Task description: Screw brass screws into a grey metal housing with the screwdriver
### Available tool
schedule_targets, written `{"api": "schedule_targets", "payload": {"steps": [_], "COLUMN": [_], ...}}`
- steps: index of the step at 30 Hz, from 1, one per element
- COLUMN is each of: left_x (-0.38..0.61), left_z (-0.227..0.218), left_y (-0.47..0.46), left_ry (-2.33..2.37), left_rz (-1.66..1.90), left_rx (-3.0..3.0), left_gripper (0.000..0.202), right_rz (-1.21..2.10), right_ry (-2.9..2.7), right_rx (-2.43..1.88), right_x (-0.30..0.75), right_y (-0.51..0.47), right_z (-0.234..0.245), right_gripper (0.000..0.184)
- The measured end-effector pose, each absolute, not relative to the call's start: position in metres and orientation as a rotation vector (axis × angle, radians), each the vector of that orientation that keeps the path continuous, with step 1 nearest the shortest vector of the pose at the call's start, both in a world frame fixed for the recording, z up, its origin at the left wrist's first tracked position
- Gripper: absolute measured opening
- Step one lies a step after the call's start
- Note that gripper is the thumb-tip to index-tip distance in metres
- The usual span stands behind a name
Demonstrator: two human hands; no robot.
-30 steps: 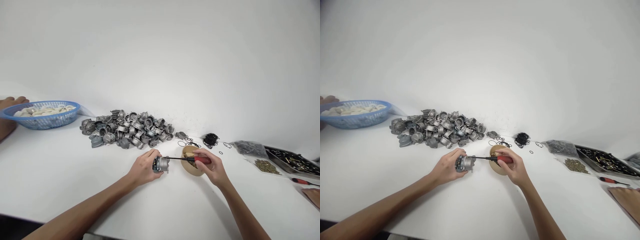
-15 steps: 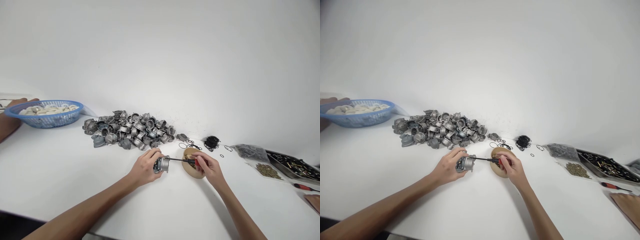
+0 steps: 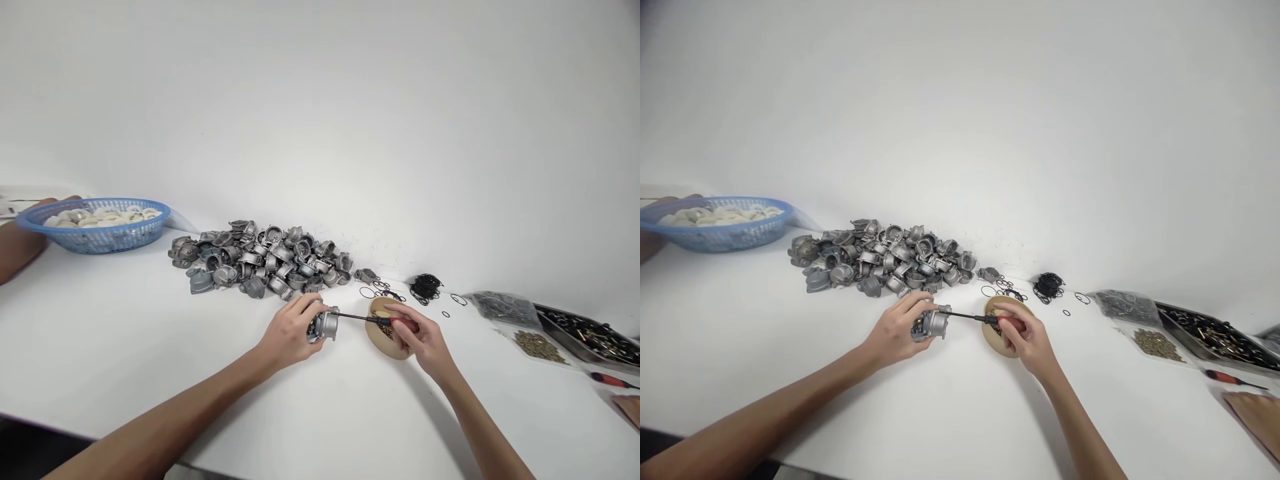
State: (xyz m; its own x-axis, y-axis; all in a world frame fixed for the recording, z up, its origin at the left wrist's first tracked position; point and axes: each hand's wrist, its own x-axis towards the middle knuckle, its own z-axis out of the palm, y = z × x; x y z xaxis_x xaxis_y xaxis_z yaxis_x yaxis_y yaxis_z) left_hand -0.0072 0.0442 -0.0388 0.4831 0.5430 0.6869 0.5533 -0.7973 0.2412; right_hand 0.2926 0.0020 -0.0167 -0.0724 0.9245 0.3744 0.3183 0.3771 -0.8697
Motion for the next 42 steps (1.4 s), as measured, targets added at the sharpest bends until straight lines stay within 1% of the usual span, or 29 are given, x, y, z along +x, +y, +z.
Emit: {"api": "schedule_targets", "payload": {"steps": [2, 6, 10, 12, 17, 19, 22, 26, 30, 35, 39, 42], "left_x": [-0.0079, -0.0082, -0.0068, -0.0064, -0.0078, -0.0083, -0.0083, -0.0081, -0.0084, -0.0083, -0.0084, -0.0088], "left_z": [-0.039, -0.0402, -0.0398, -0.0392, -0.0399, -0.0407, -0.0413, -0.0417, -0.0417, -0.0404, -0.0404, -0.0412], "left_y": [0.045, 0.0457, 0.0444, 0.0435, 0.0441, 0.0449, 0.0457, 0.0459, 0.0454, 0.0449, 0.0444, 0.0441], "left_ry": [-0.997, -0.982, -0.953, -0.927, -0.925, -0.922, -0.919, -0.926, -0.918, -0.929, -0.92, -0.924], "left_rz": [-1.237, -1.227, -1.234, -1.233, -1.225, -1.208, -1.198, -1.201, -1.194, -1.216, -1.206, -1.203], "left_rx": [-2.689, -2.683, -2.69, -2.686, -2.667, -2.663, -2.657, -2.652, -2.663, -2.66, -2.658, -2.658], "left_gripper": [0.045, 0.044, 0.045, 0.044, 0.044, 0.043, 0.041, 0.042, 0.041, 0.041, 0.041, 0.042], "right_rz": [0.806, 0.712, 0.674, 0.649, 0.638, 0.627, 0.61, 0.574, 0.609, 0.624, 0.647, 0.564], "right_ry": [-1.597, -1.578, -1.532, -1.545, -1.59, -1.596, -1.617, -1.674, -1.635, -1.63, -1.563, -1.596], "right_rx": [-1.139, -1.068, -1.09, -1.112, -1.0, -1.053, -1.117, -1.013, -1.103, -1.026, -1.141, -1.136], "right_x": [0.2904, 0.2879, 0.29, 0.2903, 0.2884, 0.2881, 0.2882, 0.2891, 0.2907, 0.2896, 0.2861, 0.2851], "right_y": [0.0006, -0.0009, 0.0, 0.0001, -0.0024, -0.003, -0.0026, -0.0016, -0.0005, -0.0007, -0.0021, -0.0028], "right_z": [-0.0164, -0.0158, -0.0139, -0.0123, -0.0105, -0.0109, -0.0113, -0.0115, -0.0128, -0.0125, -0.0124, -0.0116], "right_gripper": [0.038, 0.037, 0.025, 0.028, 0.028, 0.026, 0.032, 0.03, 0.029, 0.03, 0.026, 0.031]}}
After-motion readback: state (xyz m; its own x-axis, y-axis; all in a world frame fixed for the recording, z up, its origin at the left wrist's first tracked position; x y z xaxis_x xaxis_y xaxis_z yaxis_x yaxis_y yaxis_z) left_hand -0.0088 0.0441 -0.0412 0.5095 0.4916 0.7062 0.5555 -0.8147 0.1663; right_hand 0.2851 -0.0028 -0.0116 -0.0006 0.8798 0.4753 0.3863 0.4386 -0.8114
